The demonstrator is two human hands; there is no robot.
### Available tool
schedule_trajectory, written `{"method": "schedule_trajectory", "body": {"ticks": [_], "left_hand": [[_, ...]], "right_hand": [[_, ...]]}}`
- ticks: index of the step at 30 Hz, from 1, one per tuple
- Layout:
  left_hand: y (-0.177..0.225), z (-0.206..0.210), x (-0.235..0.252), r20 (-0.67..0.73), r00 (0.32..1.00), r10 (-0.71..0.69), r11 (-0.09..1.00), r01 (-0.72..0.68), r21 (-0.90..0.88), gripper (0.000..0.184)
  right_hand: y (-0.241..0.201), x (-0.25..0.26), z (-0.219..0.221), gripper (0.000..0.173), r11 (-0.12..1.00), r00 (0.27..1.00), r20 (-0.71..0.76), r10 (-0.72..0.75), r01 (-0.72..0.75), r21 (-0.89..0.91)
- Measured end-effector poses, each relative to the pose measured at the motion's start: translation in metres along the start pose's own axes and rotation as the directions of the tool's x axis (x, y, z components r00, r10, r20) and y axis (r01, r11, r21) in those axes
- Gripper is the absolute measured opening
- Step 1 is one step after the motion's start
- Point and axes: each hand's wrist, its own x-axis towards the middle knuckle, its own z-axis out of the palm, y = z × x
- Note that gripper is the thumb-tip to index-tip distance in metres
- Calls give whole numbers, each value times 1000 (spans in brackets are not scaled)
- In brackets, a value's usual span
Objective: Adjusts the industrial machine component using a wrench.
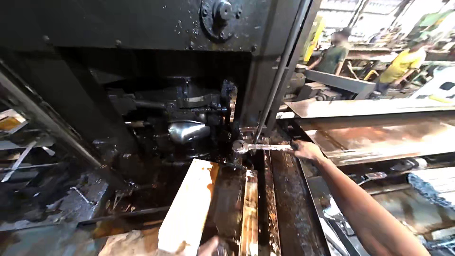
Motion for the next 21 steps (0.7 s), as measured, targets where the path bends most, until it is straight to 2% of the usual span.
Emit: {"method": "schedule_trajectory", "body": {"ticks": [5, 8, 10, 11, 12, 14, 18, 21], "left_hand": [[-7, 15, 0, -159, 980, 119, 991, -128, -47, 40], [-3, 14, 2, -216, 968, 128, 991, -130, 2, 44], [-9, 2, 6, -199, 974, 110, 991, -122, -52, 33], [-14, -2, 5, -170, 980, 99, 991, -114, -77, 32], [-19, -8, 5, -154, 984, 93, 991, -106, -78, 35], [-26, -18, 19, -169, 983, 76, 992, -92, -84, 41], [-26, -32, 25, -114, 993, -23, 989, 6, -150, 44], [-24, -40, 30, -20, 999, -48, 969, 42, -243, 48]], "right_hand": [[-4, -8, 3, 46, 1000, 999, -31, -26, 26, 7], [-25, -32, -3, 59, 1000, 996, -84, 8, -8, 8], [-39, -45, 4, 76, 1000, 996, -91, 24, -26, -16], [-37, -46, 6, 79, 999, 997, -73, 26, -29, -38], [-33, -50, 14, 77, 998, 999, -42, 33, -35, -48], [-29, -40, 10, 57, 1000, 999, -47, 7, -8, -13], [-25, -21, 3, 36, 998, 998, -55, -39, 42, 45], [-5, -5, -17, 33, 994, 995, -58, -86, 90, 58]]}}
